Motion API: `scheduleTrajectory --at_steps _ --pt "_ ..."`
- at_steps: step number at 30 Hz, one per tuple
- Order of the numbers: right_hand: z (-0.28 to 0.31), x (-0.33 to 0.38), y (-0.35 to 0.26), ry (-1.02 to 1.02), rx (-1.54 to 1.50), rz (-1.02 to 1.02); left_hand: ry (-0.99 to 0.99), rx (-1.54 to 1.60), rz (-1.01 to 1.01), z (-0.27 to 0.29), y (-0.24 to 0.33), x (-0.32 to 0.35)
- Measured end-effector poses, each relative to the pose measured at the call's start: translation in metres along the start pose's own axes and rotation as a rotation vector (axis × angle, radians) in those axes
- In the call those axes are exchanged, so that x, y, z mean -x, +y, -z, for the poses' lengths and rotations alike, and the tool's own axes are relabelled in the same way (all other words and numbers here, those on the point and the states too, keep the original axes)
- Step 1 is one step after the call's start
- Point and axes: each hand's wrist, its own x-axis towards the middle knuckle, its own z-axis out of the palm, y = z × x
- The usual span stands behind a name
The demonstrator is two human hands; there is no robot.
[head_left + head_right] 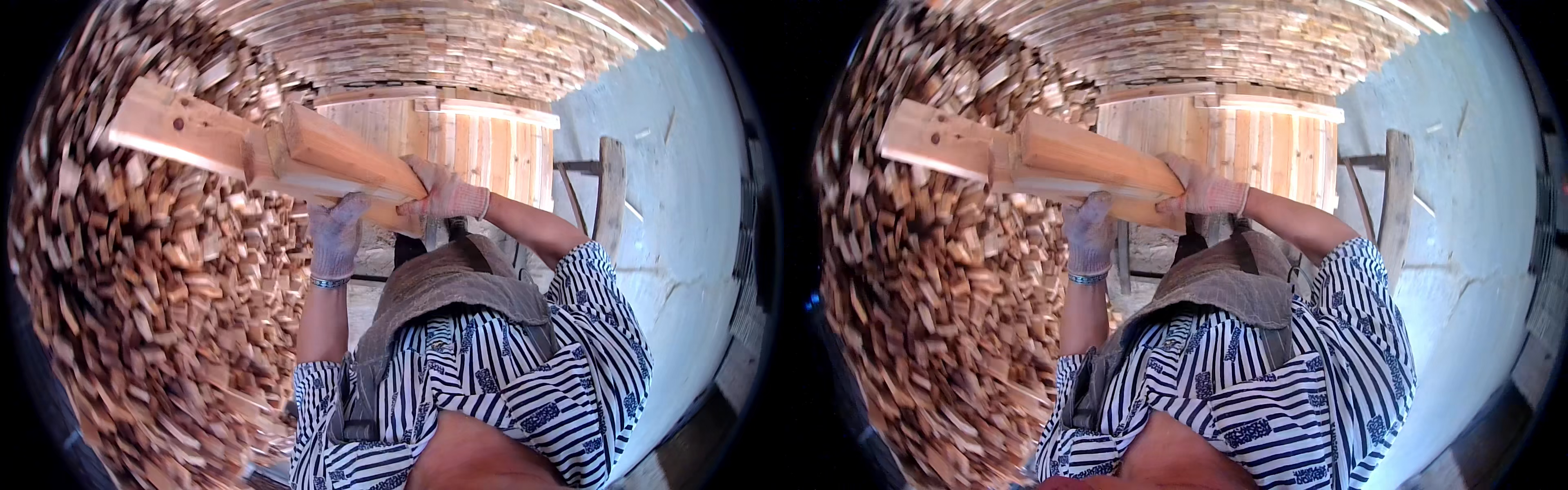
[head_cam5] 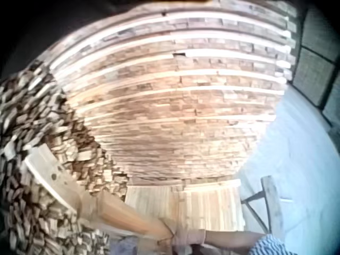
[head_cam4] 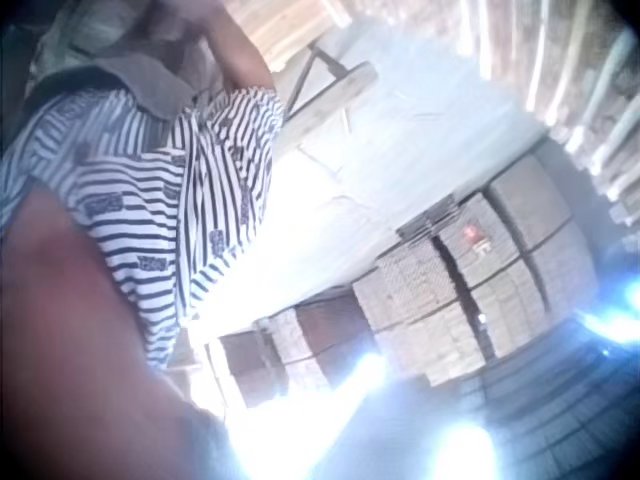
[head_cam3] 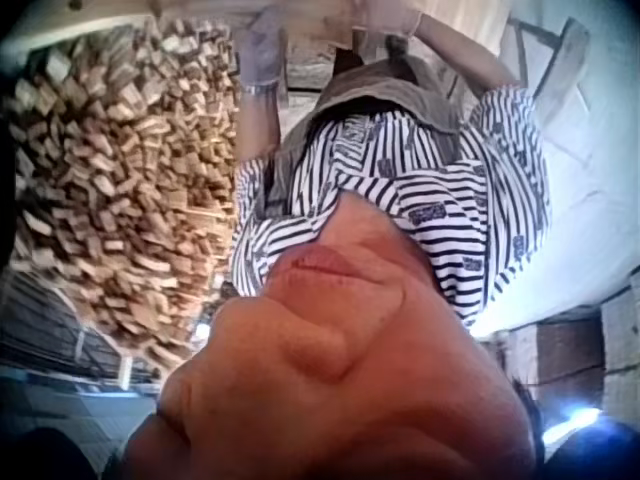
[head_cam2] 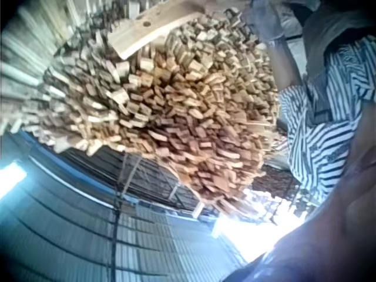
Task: The person picks up groups of wooden planks from a large pile and stacks them neatly onto a wooden frame on the floor.
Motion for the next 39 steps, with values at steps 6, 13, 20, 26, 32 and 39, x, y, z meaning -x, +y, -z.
scheduleTrajectory --at_steps 6,13,20,26,32,39 --pt "0.043 -0.051 0.04 0.121 0.046 -0.105 -0.156 0.177 0.4 0.015 -0.031 -0.064" --pt "0.039 -0.091 0.173 0.196 0.051 -0.135 -0.599 -0.712 0.372 0.129 -0.204 -0.089" --pt "0.026 -0.139 0.251 0.036 0.219 -0.17 -0.778 -0.904 0.287 0.106 -0.319 -0.132" --pt "0.09 -0.107 0.208 -0.026 0.335 -0.489 -0.587 -0.984 0.412 0.067 -0.18 -0.173" --pt "0.101 -0.003 0.3 -0.184 0.945 -0.886 -0.836 -1.769 0.096 0.091 -0.236 -0.125" --pt "0.068 0.058 0.425 0.036 0.956 -0.801 -0.865 -1.991 0.044 0.143 -0.428 -0.078"
